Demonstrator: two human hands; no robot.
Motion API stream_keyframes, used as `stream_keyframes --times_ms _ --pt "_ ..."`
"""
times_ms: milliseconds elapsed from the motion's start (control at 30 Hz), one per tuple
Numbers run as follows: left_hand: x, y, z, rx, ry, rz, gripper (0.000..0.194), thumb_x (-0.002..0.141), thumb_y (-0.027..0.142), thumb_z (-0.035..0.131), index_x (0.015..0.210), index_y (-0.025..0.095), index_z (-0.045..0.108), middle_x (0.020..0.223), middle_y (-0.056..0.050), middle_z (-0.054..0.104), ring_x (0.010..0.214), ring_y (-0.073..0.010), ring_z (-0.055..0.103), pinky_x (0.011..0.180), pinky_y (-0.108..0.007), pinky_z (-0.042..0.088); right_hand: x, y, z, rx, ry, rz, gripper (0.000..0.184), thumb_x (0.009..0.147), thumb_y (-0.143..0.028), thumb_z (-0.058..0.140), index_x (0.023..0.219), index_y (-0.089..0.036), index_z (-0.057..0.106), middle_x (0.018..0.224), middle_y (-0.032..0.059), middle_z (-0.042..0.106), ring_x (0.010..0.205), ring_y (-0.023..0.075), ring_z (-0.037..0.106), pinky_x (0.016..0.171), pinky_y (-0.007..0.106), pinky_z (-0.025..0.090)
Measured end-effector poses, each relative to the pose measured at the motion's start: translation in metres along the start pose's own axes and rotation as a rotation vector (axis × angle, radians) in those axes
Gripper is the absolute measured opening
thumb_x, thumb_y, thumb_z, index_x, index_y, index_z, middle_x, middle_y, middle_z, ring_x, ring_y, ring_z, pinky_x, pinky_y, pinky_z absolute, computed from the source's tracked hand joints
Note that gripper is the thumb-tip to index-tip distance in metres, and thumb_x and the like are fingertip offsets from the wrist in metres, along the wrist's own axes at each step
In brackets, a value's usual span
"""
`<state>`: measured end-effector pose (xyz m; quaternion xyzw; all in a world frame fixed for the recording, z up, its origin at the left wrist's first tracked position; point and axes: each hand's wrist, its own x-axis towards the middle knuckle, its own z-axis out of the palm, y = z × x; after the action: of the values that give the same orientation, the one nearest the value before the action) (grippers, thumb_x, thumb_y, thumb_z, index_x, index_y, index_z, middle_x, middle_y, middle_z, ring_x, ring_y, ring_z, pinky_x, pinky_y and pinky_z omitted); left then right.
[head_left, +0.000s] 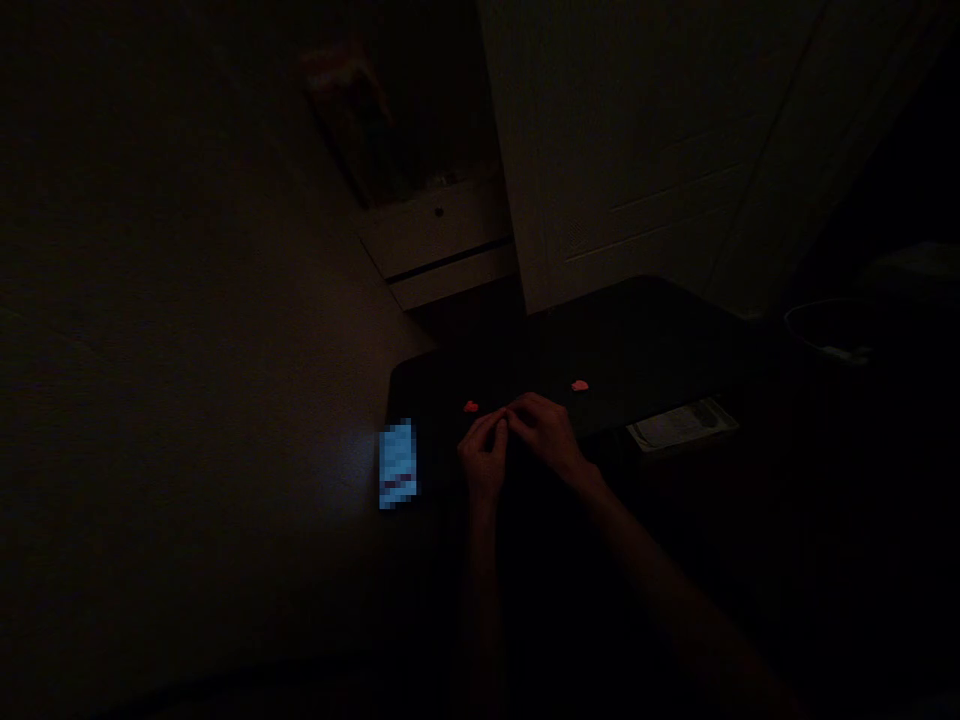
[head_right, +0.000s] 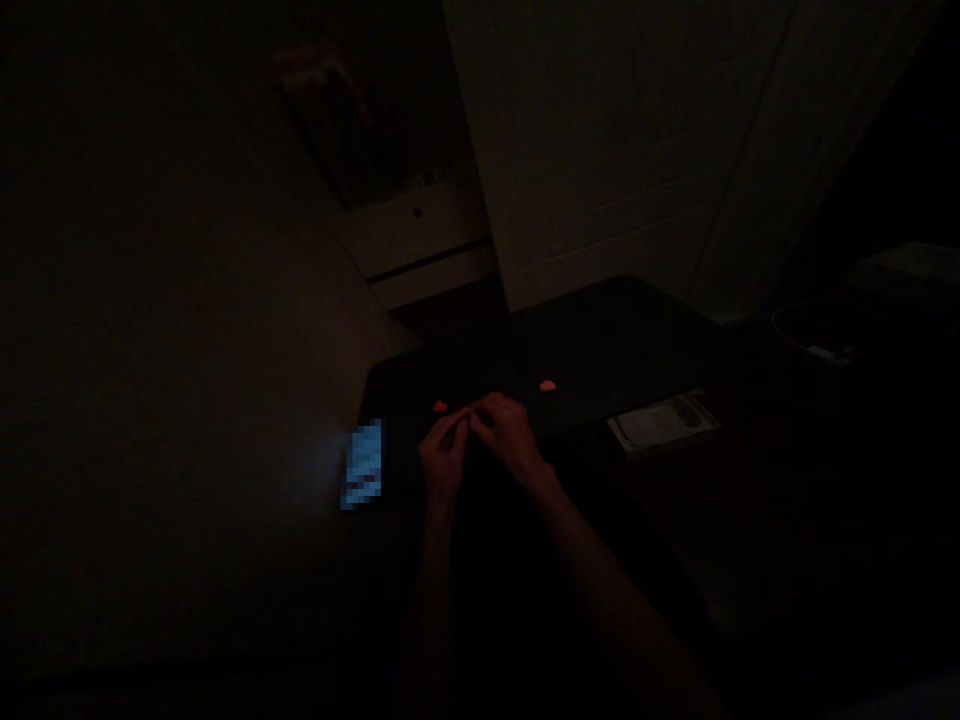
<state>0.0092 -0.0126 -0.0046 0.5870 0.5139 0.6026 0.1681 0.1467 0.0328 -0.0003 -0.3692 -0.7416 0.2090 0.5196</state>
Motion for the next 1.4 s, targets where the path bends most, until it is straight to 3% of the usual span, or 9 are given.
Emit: stream_keyframes --times_ms 167,367,600,933,1100,1233,1400 --pt "0.0 -0.001 0.001 -0.044 0.029 -0.06 0.024 0.095 0.036 0.068 0.106 0.019 0.08 0.111 -0.011 0.078 0.106 -0.0233 0.074 0.099 -0.04 0.059 0.001 -0.005 0.0 0.063 0.013 0.019 0.012 0.099 -0.023 0.065 0.095 -0.022 0.076 0.094 0.007 0.076 0.087 0.0213 0.071 0.082 0.034 0.055" --pt "0.001 -0.003 0.003 -0.119 0.094 -0.206 0.034 0.091 0.049 0.072 0.099 0.017 0.076 0.101 -0.01 0.078 0.095 -0.0218 0.075 0.088 -0.034 0.06 0.004 -0.004 -0.003 0.161 -0.045 0.019 0.013 0.099 -0.025 0.066 0.093 -0.023 0.078 0.093 0.0048 0.078 0.088 0.0204 0.073 0.087 0.036 0.055" --pt "0.001 -0.001 0.0 -0.105 0.069 -0.201 0.036 0.092 0.053 0.069 0.098 0.017 0.072 0.092 -0.007 0.075 0.077 -0.0165 0.072 0.075 -0.029 0.059 0.006 0.001 -0.007 0.248 -0.107 0.002 0.017 0.101 -0.029 0.065 0.11 -0.025 0.079 0.107 0.0067 0.078 0.099 0.0205 0.073 0.09 0.035 0.056" --pt "0.005 -0.003 0.002 -0.195 0.157 -0.228 0.038 0.087 0.051 0.075 0.103 0.016 0.072 0.099 -0.01 0.077 0.085 -0.0187 0.074 0.077 -0.03 0.061 0.007 0.002 -0.01 0.205 -0.122 0.008 0.017 0.101 -0.036 0.068 0.097 -0.022 0.077 0.095 0.0046 0.075 0.089 0.0183 0.071 0.085 0.032 0.055" --pt "0.004 -0.001 0.001 -0.151 0.093 -0.224 0.036 0.089 0.052 0.073 0.097 0.017 0.078 0.097 -0.01 0.079 0.089 -0.0211 0.076 0.085 -0.035 0.062 0.007 0.005 -0.009 0.183 -0.058 0.05 0.02 0.101 -0.038 0.067 0.096 -0.022 0.077 0.094 0.0053 0.075 0.088 0.0188 0.07 0.082 0.032 0.055" --pt "0.003 -0.001 0.002 -0.162 0.085 -0.226 0.034 0.085 0.048 0.078 0.098 0.017 0.08 0.102 -0.01 0.08 0.099 -0.024 0.076 0.093 -0.038 0.061 0.008 0.005 -0.01 0.211 -0.087 0.031 0.02 0.102 -0.037 0.065 0.097 -0.022 0.077 0.095 0.0054 0.075 0.089 0.0193 0.071 0.083 0.033 0.055" --pt "0.004 -0.002 0.002 -0.119 0.126 -0.284 0.032 0.085 0.047 0.078 0.095 0.016 0.08 0.096 -0.01 0.081 0.09 -0.0219 0.076 0.087 -0.036 0.061 0.01 0.001 -0.015 0.208 -0.078 0.06 0.019 0.101 -0.033 0.064 0.095 -0.022 0.078 0.093 0.0048 0.076 0.088 0.0192 0.071 0.083 0.032 0.055"
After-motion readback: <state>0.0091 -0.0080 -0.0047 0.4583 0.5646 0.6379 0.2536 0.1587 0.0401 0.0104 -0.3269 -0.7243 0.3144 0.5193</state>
